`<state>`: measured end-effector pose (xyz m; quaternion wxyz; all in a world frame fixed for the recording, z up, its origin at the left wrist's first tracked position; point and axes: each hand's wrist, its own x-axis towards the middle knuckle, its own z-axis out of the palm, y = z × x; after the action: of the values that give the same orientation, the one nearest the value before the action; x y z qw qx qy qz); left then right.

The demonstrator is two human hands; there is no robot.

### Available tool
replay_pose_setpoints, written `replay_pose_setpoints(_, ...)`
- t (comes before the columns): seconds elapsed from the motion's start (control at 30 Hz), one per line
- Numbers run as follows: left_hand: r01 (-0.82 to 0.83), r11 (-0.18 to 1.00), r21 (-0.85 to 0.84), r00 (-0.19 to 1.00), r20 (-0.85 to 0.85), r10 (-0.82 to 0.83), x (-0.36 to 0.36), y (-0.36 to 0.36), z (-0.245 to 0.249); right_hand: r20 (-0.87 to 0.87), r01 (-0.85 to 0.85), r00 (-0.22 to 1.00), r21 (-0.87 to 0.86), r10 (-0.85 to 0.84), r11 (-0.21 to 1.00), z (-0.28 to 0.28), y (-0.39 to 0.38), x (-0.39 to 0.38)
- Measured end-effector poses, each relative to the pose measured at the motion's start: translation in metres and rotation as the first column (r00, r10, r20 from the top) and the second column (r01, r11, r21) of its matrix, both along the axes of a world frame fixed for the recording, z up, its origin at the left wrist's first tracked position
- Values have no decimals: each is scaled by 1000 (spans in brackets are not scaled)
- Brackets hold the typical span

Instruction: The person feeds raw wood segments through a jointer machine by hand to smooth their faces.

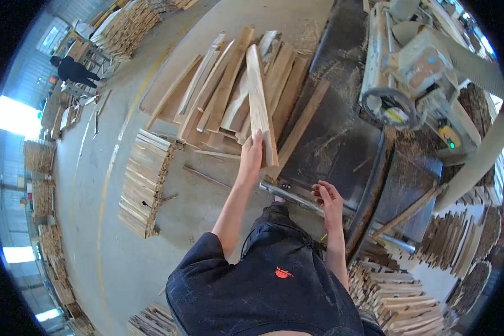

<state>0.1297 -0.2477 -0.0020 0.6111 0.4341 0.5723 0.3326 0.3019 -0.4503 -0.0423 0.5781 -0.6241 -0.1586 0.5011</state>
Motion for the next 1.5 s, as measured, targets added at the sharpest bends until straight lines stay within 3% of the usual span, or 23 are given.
replay_pose_setpoints(0.17, 138, 975, 174, 990, -53, -131, 15, -85, -19, 83, -87, 993, 100, 79, 991, 5, -52, -15)
replay_pose_setpoints(0.23, 111, 929, 353, 991, 34, -131, 25, -124, -23, 26, -70, 997, 132, 67, 989, 22, -73, -21)
replay_pose_setpoints(0.3, 173, 934, 313, 967, 127, -222, 25, -150, -45, 37, -174, 985, 110, 171, 979, 43, -93, -29)
replay_pose_setpoints(0.37, 403, 910, 100, 903, 123, -413, 25, -172, -42, 137, -182, 977, 130, 164, 975, 15, -117, -40)
replay_pose_setpoints(0.4, 391, 908, 152, 919, -24, -393, 31, -188, -53, 261, -234, 942, 66, 209, 970, 12, -126, -48)
replay_pose_setpoints(0.43, 419, 896, 148, 907, -16, -422, 34, -200, -49, 383, -283, 886, -4, 263, 959, 6, -134, -51)
replay_pose_setpoints(0.5, 612, 766, 197, 778, -324, -538, 37, -217, -39, 515, -241, 825, -56, 235, 969, -11, -152, -58)
replay_pose_setpoints(0.57, 668, 725, 169, 733, -317, -602, 44, -219, -51, 371, -165, 908, -117, 197, 979, -14, -165, -61)
replay_pose_setpoints(0.6, 810, 562, 166, 578, -390, -717, 47, -212, -64, 255, -78, 963, -39, 86, 996, -19, -169, -62)
replay_pose_setpoints(0.63, 914, 377, 149, 402, -461, -792, 53, -205, -75, 263, -66, 962, -35, 73, 997, -30, -172, -59)
replay_pose_setpoints(0.67, 922, 331, 203, 385, -372, -845, 63, -196, -86, -19, 92, 996, -29, -92, 995, -44, -173, -55)
replay_pose_setpoints(0.7, 922, 324, 211, 382, -374, -845, 75, -195, -96, -298, 237, 923, -62, -245, 969, -57, -174, -51)
replay_pose_setpoints(0.77, 844, 254, 473, 536, -767, -353, 107, -198, -116, -405, 304, 863, -64, -303, 951, -84, -177, -49)
replay_pose_setpoints(0.8, 891, 276, 361, 453, -750, -483, 125, -196, -130, -562, 342, 757, -96, -335, 935, -109, -179, -47)
replay_pose_setpoints(0.83, 887, 274, 371, 461, -750, -475, 139, -199, -142, -698, 370, 623, -137, -355, 919, -125, -179, -47)
replay_pose_setpoints(0.87, 862, 253, 439, 507, -759, -409, 151, -204, -153, -694, 367, 630, -130, -348, 921, -131, -177, -46)
replay_pose_setpoints(0.93, 835, 233, 498, 550, -772, -321, 174, -214, -158, -782, 549, 368, -253, -502, 797, -132, -171, -42)
replay_pose_setpoints(1.03, 836, 261, 482, 544, -792, -278, 209, -221, -156, -812, 683, 279, -208, -513, 700, -111, -157, -25)
replay_pose_setpoints(1.1, 800, 299, 520, 592, -767, -248, 227, -217, -153, -735, 675, 368, -211, -570, 707, -119, -150, -14)
replay_pose_setpoints(1.17, 775, 325, 543, 622, -745, -240, 238, -207, -149, -650, 535, 594, -121, -474, 836, -126, -146, -5)
replay_pose_setpoints(1.2, 778, 332, 533, 617, -748, -245, 243, -202, -149, -652, 532, 589, -133, -478, 836, -123, -142, -1)
replay_pose_setpoints(1.27, 753, 343, 562, 649, -721, -243, 255, -190, -149, -434, 428, 755, -242, -492, 871, -117, -128, 12)
replay_pose_setpoints(1.5, 727, 340, 597, 680, -696, -231, 278, -166, -149, -272, 379, 822, -394, -500, 837, -90, -103, 39)
